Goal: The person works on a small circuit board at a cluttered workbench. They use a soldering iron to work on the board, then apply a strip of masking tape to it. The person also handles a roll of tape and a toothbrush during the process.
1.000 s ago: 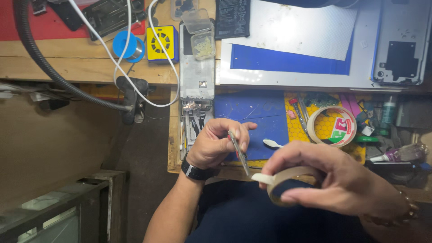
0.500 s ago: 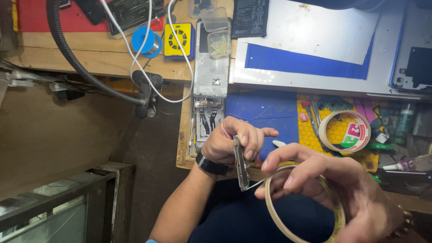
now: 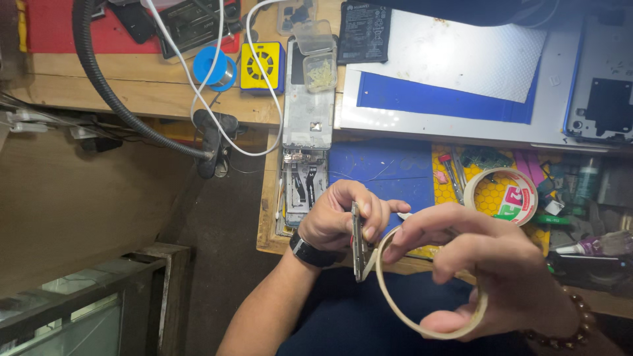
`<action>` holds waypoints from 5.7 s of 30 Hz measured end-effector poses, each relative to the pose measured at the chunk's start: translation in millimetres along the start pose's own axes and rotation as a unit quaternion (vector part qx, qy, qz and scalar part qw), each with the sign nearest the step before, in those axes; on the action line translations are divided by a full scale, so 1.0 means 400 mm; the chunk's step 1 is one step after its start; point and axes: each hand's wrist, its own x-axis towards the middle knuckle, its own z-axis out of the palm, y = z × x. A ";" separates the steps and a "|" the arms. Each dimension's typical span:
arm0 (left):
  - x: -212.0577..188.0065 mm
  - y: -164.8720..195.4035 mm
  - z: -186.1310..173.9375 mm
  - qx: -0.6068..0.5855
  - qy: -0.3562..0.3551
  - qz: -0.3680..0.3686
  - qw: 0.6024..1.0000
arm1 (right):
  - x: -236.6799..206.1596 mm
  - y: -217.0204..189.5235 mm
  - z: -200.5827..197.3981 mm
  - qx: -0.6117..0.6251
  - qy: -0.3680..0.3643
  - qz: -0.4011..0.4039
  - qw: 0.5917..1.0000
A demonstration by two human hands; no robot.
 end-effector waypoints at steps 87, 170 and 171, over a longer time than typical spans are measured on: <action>0.065 0.083 0.181 0.692 -0.004 -0.088 0.717 | -0.115 0.181 0.065 -0.289 0.274 0.074 0.914; 0.069 0.042 0.138 0.428 0.138 -0.283 0.847 | -0.109 0.197 0.047 -0.286 0.237 0.093 0.924; 0.067 0.042 0.136 0.408 0.131 -0.275 0.860 | -0.109 0.197 0.047 -0.296 0.236 0.084 0.922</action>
